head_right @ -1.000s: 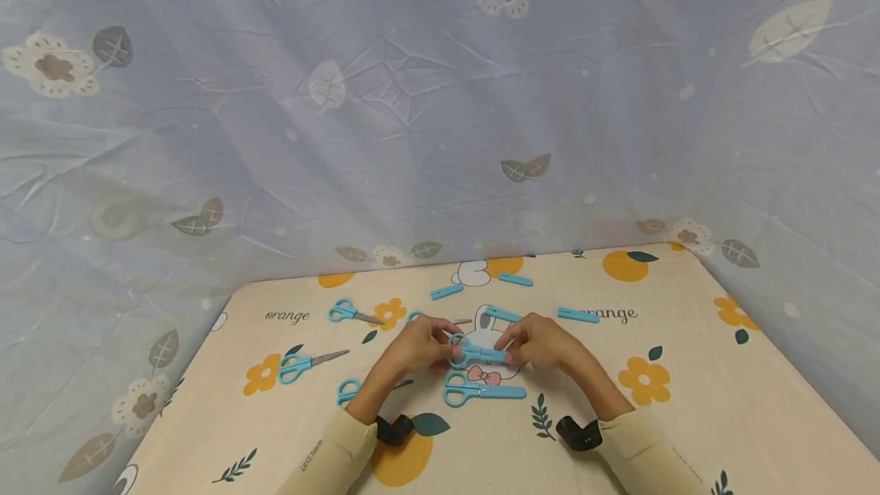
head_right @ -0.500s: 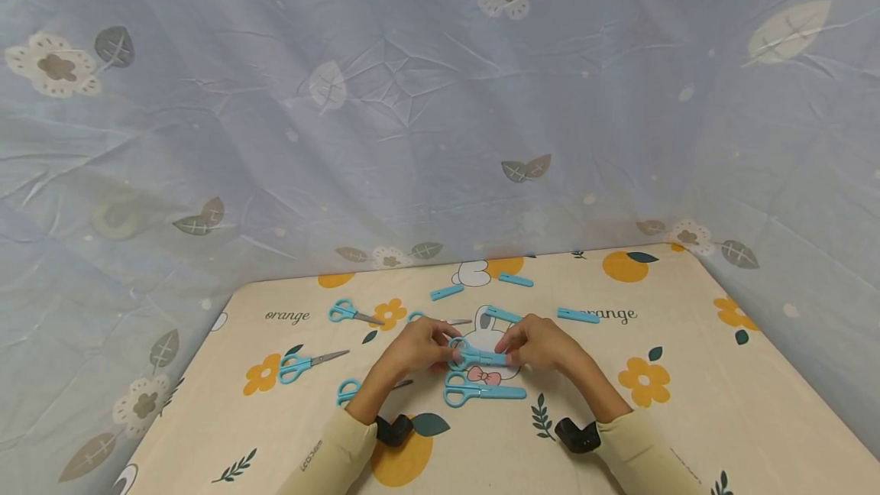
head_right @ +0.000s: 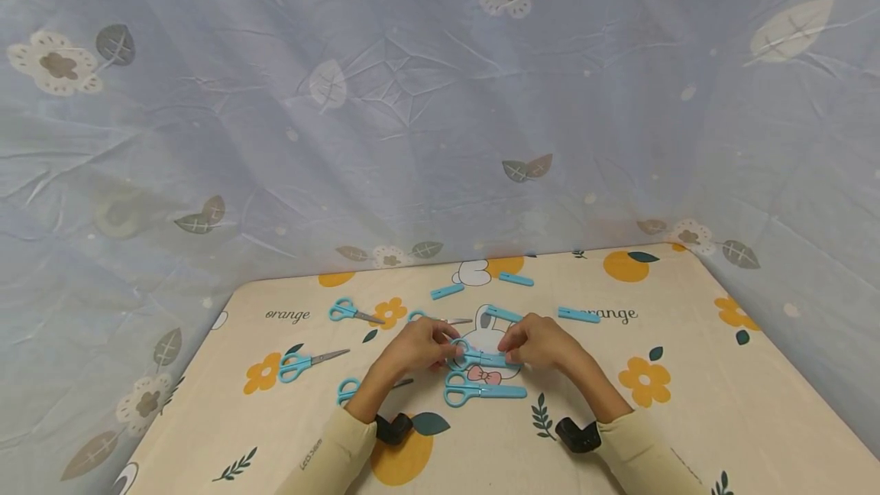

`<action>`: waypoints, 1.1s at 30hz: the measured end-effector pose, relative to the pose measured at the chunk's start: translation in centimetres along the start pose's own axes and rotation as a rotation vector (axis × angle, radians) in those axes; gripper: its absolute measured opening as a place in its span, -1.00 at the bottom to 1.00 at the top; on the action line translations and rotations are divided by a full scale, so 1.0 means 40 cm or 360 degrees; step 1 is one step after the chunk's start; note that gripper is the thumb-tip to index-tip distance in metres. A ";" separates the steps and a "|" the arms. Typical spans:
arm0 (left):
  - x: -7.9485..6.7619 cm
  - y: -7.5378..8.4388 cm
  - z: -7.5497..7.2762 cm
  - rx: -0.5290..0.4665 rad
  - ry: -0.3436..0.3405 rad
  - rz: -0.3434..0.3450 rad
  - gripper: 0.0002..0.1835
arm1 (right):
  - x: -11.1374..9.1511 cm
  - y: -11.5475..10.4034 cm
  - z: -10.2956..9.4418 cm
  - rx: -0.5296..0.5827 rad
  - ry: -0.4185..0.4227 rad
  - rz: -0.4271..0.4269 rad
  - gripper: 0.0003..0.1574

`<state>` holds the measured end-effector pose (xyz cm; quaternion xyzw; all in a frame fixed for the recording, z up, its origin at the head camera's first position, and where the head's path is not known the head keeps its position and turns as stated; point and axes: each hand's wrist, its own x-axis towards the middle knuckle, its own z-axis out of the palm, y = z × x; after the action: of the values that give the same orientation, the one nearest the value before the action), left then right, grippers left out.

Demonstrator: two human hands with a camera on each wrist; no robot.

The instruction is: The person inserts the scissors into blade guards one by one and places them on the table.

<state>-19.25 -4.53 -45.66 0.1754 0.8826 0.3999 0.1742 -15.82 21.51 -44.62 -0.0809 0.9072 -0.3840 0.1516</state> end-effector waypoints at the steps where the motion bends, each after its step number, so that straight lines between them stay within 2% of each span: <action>1: 0.000 0.000 -0.002 0.0006 -0.0002 -0.0002 -0.67 | 0.000 0.000 -0.001 -0.0008 0.0004 0.0006 -0.84; 8: 0.000 -0.009 -0.023 0.0055 0.0014 0.0007 -0.62 | -0.002 0.010 -0.013 -0.0049 0.0033 -0.0046 -0.83; 19: -0.002 -0.017 -0.078 0.0110 0.0106 0.0040 -0.61 | -0.009 0.028 -0.049 -0.0155 0.0167 -0.0103 -0.77; 23: -0.004 -0.026 -0.096 0.0137 0.0130 0.0064 -0.61 | -0.014 0.038 -0.068 -0.0234 0.0262 -0.0070 -0.70; 28: -0.012 -0.038 -0.118 0.0105 0.0153 0.0042 -0.58 | -0.017 0.057 -0.091 -0.0317 0.0341 0.0042 -0.59; 33: -0.024 -0.051 -0.138 0.0095 0.0202 0.0047 -0.59 | -0.019 0.075 -0.098 -0.0340 0.0386 0.0089 -0.59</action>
<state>-21.23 -9.78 -43.64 0.1678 0.9007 0.3862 0.1066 -16.53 26.43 -44.02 -0.0244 0.9564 -0.2881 0.0422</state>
